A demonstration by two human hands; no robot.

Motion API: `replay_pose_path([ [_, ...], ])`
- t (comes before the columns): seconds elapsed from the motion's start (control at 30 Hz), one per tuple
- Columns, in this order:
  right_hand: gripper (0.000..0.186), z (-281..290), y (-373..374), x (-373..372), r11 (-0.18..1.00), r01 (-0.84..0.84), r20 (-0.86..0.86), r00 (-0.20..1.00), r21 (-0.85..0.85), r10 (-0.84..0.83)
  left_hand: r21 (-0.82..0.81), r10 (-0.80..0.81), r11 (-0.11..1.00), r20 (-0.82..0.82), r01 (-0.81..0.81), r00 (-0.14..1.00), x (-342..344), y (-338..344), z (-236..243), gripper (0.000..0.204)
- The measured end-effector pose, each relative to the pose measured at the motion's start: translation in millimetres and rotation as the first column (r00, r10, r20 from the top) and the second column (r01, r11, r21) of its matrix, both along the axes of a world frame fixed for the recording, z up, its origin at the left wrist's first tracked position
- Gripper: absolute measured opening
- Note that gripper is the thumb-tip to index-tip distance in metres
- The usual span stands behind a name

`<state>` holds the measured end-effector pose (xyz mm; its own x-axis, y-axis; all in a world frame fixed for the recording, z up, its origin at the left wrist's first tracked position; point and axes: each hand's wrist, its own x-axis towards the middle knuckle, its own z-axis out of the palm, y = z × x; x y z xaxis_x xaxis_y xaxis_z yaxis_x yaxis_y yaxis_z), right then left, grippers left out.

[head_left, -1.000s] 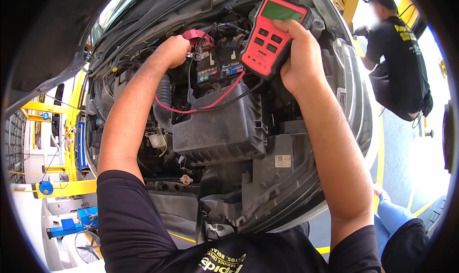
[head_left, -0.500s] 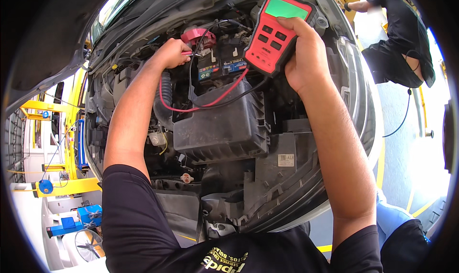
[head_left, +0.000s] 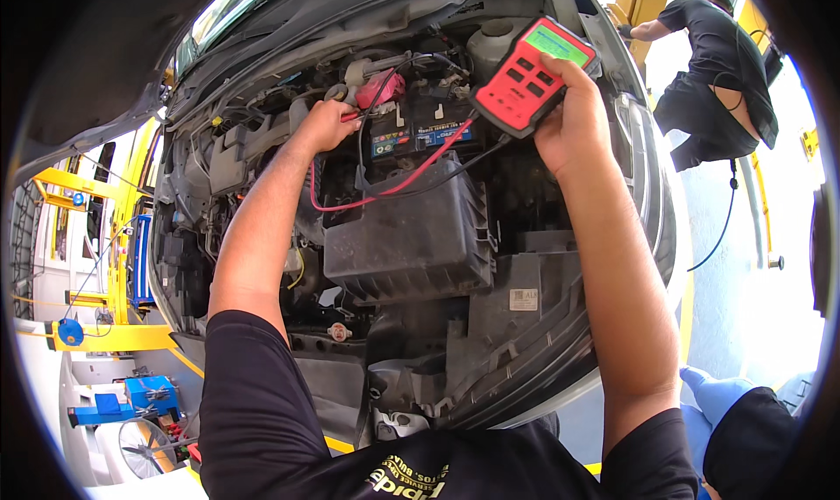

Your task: The person removes a spark plug from an engine with a socket wrench, holds it next to a clipboard on a cart, and then attaches the leads of a multimeter to the terminals of the car battery.

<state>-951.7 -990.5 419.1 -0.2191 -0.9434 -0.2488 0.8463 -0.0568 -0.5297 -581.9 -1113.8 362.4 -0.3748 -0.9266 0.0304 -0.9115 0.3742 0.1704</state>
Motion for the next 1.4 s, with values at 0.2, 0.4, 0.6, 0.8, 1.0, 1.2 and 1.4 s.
replay_pose_path([
  [0.2, 0.023, 3.1, 1.0, 3.5, 1.0, 0.006, -0.061, 0.998, -0.031, -0.008, 0.021, 0.078, 0.997, -0.1, -0.076, 0.992, 1.9, 3.1, -8.7, 0.029],
  [0.4, 0.028, -7.1, -5.1, 2.4, 0.997, -0.001, -0.095, 0.995, -0.075, -0.006, -0.013, 0.033, 0.999, -0.011, -0.033, 0.999, -1.1, 1.8, -10.8, 0.037],
  [0.6, 0.024, -3.4, -2.7, 2.4, 0.999, 0.046, -0.057, 0.997, 0.008, -0.046, 0.039, 0.112, 0.993, 0.016, -0.113, 0.994, -9.3, 3.7, -8.2, 0.041],
  [0.8, 0.04, -9.0, -3.9, -2.1, 0.992, -0.075, -0.147, 0.987, -0.105, 0.059, 0.047, 0.072, 0.997, -0.071, -0.068, 0.995, 1.9, 6.9, 0.4, 0.055],
  [1.0, 0.054, -5.0, -1.7, 10.9, 0.973, -0.111, -0.201, 0.977, -0.2, 0.071, -0.208, 0.119, 0.966, -0.171, -0.154, 0.978, -4.0, 71.3, 74.1, 0.049],
  [1.2, 0.075, -3.0, 0.0, 7.6, 0.948, -0.163, -0.347, 0.936, -0.274, 0.061, -0.249, -0.341, 0.932, -0.365, 0.262, 0.866, -110.7, 264.2, 192.3, 0.044],
  [1.4, 0.074, -8.4, 0.1, 15.9, 0.912, -0.159, -0.395, 0.919, -0.378, -0.003, -0.42, -0.674, 0.739, -0.45, 0.528, 0.585, -161.1, 366.7, 217.2, 0.016],
])
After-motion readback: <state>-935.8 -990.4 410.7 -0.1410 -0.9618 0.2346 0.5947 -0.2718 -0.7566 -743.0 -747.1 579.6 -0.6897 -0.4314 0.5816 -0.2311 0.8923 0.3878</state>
